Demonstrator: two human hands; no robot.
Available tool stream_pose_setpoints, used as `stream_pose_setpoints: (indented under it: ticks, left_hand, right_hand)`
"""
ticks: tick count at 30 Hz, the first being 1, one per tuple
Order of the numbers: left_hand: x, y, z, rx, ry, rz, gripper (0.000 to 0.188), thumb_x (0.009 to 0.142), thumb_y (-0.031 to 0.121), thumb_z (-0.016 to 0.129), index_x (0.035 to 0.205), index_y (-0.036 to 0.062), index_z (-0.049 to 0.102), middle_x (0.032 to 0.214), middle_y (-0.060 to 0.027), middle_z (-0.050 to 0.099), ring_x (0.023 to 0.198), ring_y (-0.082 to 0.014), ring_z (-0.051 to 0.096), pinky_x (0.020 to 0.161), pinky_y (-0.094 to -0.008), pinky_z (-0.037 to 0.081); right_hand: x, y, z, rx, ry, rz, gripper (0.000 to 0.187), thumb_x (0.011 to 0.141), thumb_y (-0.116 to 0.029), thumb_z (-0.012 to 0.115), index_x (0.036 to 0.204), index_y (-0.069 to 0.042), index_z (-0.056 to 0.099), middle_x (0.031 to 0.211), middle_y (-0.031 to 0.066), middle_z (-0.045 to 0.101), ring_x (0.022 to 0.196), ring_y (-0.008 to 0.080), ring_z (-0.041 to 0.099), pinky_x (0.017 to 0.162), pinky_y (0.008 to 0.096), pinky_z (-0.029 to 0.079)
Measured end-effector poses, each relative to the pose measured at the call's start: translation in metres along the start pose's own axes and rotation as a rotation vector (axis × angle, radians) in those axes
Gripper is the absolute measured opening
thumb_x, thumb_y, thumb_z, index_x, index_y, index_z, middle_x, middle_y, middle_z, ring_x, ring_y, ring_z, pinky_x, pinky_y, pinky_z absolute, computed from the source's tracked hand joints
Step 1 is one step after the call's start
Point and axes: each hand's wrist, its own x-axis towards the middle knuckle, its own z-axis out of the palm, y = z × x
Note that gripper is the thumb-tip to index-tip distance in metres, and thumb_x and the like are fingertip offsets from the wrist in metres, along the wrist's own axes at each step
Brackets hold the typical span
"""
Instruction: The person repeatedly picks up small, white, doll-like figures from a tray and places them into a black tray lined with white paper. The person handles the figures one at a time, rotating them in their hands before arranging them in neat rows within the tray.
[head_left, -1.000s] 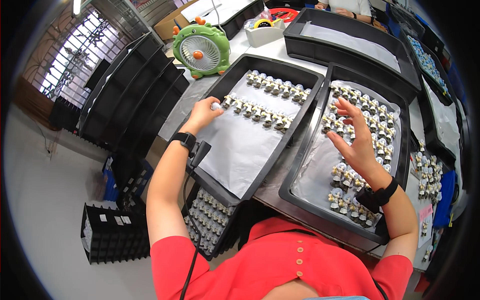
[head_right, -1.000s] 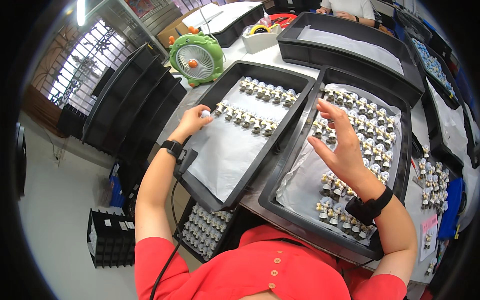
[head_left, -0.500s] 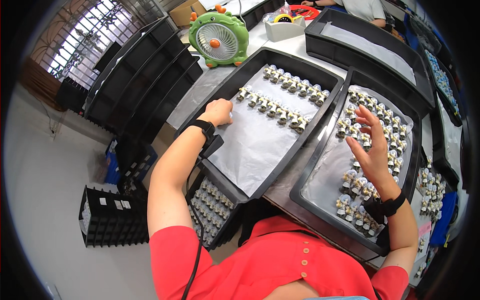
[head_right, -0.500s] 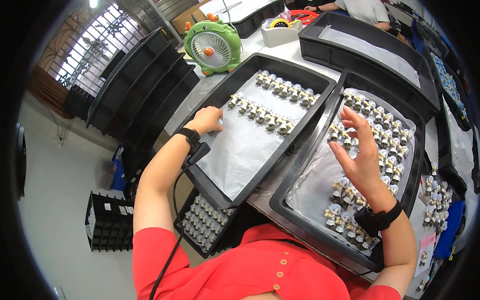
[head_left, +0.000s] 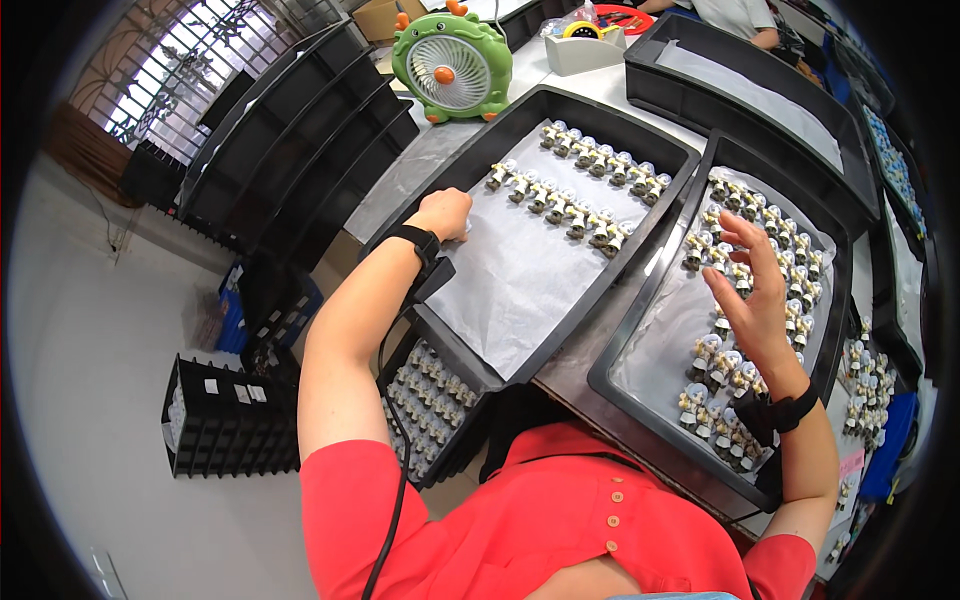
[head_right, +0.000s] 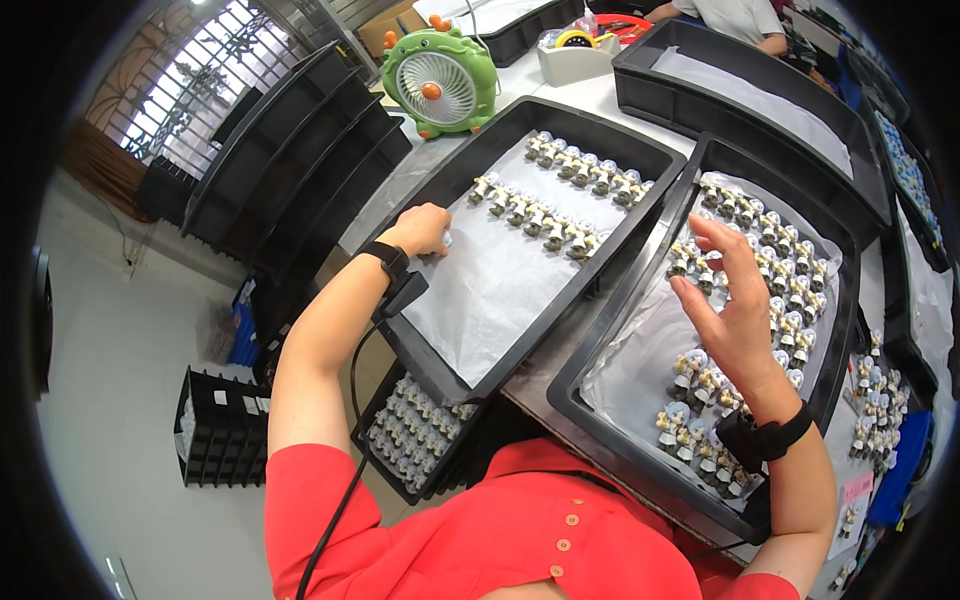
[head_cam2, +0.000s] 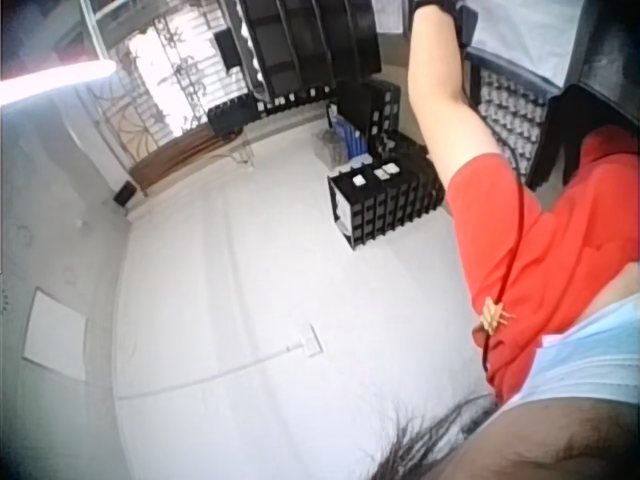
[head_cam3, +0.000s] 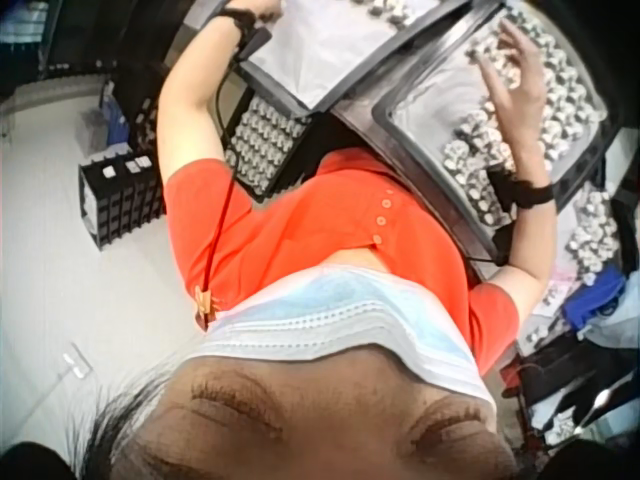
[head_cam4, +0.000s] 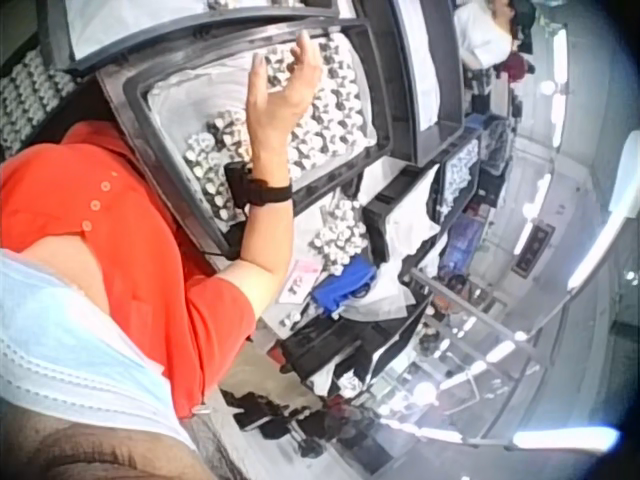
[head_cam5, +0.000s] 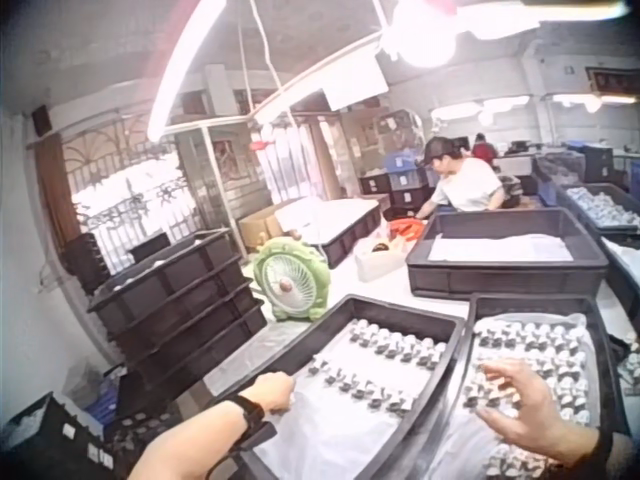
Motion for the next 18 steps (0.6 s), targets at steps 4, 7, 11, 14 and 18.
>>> stream_pose_setpoints:
  ticks: [4, 7, 11, 14, 18]
  left_hand:
    - [-0.004, -0.004, -0.002, -0.117, 0.025, 0.011, 0.048, 0.062, 0.021, 0.08, 0.105, 0.0089, 0.065, 0.1, -0.0131, 0.066, 0.096, -0.0284, 0.064, 0.084, -0.037, 0.05]
    - [-0.011, -0.013, -0.01, -0.196, 0.084, 0.039, 0.053, 0.065, 0.022, 0.078, 0.113, 0.0095, 0.062, 0.108, -0.015, 0.064, 0.103, -0.0283, 0.06, 0.088, -0.0365, 0.048]
    - [-0.032, -0.02, -0.028, -0.273, 0.031, 0.034, 0.055, 0.067, 0.024, 0.077, 0.117, 0.0085, 0.06, 0.105, -0.015, 0.064, 0.099, -0.029, 0.061, 0.086, -0.036, 0.048]
    - [-0.04, -0.023, -0.029, -0.308, 0.026, 0.034, 0.053, 0.07, 0.023, 0.075, 0.118, 0.0085, 0.059, 0.103, -0.014, 0.064, 0.097, -0.0278, 0.061, 0.085, -0.0356, 0.048]
    - [-0.059, -0.012, -0.043, -0.416, 0.027, 0.069, 0.046, 0.077, 0.02, 0.07, 0.119, 0.008, 0.058, 0.101, -0.013, 0.063, 0.096, -0.0264, 0.061, 0.084, -0.035, 0.047]
  right_hand:
    - [0.0, -0.002, -0.001, -0.031, -0.008, -0.018, 0.051, 0.075, -0.002, 0.067, 0.124, -0.007, 0.052, 0.118, 0.0101, 0.055, 0.102, 0.0213, 0.057, 0.084, 0.031, 0.046]
    - [0.0, -0.003, -0.003, -0.03, -0.01, -0.018, 0.049, 0.075, -0.002, 0.067, 0.123, -0.007, 0.053, 0.118, 0.0101, 0.055, 0.102, 0.0212, 0.057, 0.083, 0.031, 0.046]
    - [0.001, -0.006, -0.004, -0.047, -0.027, -0.035, 0.044, 0.076, -0.003, 0.066, 0.119, -0.007, 0.055, 0.119, 0.0096, 0.055, 0.103, 0.0214, 0.057, 0.083, 0.0307, 0.046]
    - [0.002, -0.006, -0.004, -0.053, -0.047, -0.051, 0.041, 0.077, -0.003, 0.066, 0.116, -0.007, 0.057, 0.118, 0.0091, 0.056, 0.103, 0.0219, 0.057, 0.083, 0.0303, 0.045]
    - [0.001, -0.005, -0.004, -0.05, -0.045, -0.049, 0.036, 0.077, -0.003, 0.066, 0.112, -0.006, 0.06, 0.115, 0.0088, 0.058, 0.103, 0.0224, 0.057, 0.083, 0.03, 0.045]
